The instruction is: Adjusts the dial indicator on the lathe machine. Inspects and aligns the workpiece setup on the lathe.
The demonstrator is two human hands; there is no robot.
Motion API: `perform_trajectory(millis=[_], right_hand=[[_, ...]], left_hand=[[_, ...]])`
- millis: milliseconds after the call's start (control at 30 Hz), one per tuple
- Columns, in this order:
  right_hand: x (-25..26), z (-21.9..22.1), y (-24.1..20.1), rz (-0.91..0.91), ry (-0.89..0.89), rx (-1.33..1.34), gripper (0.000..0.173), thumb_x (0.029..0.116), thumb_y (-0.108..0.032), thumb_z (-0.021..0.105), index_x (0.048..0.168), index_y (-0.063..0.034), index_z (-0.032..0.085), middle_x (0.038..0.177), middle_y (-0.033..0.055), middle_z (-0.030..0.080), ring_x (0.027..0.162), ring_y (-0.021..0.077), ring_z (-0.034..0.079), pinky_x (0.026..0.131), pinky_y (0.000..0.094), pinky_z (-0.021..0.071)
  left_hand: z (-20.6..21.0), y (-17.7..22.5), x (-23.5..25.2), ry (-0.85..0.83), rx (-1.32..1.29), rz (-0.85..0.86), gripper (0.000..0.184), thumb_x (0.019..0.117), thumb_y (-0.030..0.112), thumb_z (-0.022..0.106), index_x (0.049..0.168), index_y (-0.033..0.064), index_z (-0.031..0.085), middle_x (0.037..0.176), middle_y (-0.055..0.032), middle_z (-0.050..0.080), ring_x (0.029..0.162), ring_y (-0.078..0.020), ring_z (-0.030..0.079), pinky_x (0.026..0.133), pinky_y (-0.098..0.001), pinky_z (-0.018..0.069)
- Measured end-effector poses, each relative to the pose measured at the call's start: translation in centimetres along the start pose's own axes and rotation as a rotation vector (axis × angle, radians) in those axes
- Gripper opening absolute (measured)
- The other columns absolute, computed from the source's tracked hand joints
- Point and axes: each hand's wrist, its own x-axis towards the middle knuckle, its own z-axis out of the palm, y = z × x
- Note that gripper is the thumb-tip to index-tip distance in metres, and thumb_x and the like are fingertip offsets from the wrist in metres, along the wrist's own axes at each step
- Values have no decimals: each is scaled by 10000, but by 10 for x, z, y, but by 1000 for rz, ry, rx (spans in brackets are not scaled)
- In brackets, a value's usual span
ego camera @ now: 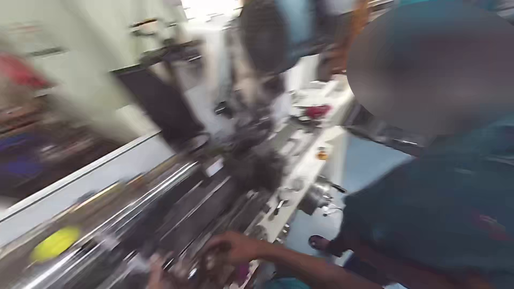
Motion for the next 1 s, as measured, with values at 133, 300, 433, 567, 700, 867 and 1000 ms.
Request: perform_trajectory(millis=[133, 300, 433, 567, 700, 867, 1000], right_hand=[[9, -3, 1, 133, -4, -4, 283, 983, -141, 653, 1232, -11, 688, 1099, 50, 724, 972, 85, 691, 892, 283, 587], [6, -3, 5, 82, 22, 57, 328, 885, -48, 711, 1213, -40, 715, 1099, 35, 745, 880, 107, 716, 803, 275, 619], [9, -4, 4, 24, -3, 15, 348, 854, -31, 736, 1200, -57, 725, 1104, 31, 752, 889, 109, 730, 806, 273, 631], [10, -5, 9, -41, -13, -10, 352, 852, -52, 742, 1203, -76, 735, 1150, 30, 747, 946, 124, 731, 850, 283, 627], [10, -5, 6, -61, 3, -12, 351, 841, -49, 761, 1189, -92, 745, 1177, 25, 743, 1007, 137, 726, 884, 291, 624], [10, -6, -4, -47, -1, 7, 348, 847, -58, 766, 1192, -85, 740, 1162, 12, 747, 950, 112, 732, 843, 264, 630], [13, -9, -5, -32, -25, -24, 331, 854, -43, 753, 1185, -45, 730, 1164, 16, 740, 950, 88, 720, 839, 251, 624]], left_hand=[[1, 5, 12, 191, -99, -54, 362, 1107, 281, 443, 1003, 6, 653, 676, -29, 627, 511, -88, 574, 482, -222, 515], [-3, 7, 13, 156, -170, -76, 333, 1083, 270, 520, 1049, -38, 643, 721, -83, 636, 535, -121, 580, 503, -250, 522], [-2, 7, 10, 192, -224, -53, 315, 1073, 244, 549, 1032, -52, 649, 702, -93, 645, 521, -119, 596, 483, -236, 524], [-3, 8, 7, 221, -259, -67, 309, 1069, 243, 559, 1032, -53, 642, 696, -99, 641, 522, -127, 599, 488, -238, 528], [1, 15, 5, 226, -271, -92, 317, 1066, 250, 566, 1045, -58, 637, 734, -108, 657, 530, -127, 607, 490, -234, 534], [5, 21, 2, 217, -248, -85, 285, 1072, 227, 548, 1034, -41, 639, 753, -92, 661, 552, -113, 618, 506, -221, 542], [6, 19, 6, 237, -233, -76, 290, 1070, 236, 549, 1013, -31, 647, 734, -96, 655, 545, -116, 609, 503, -215, 529]])
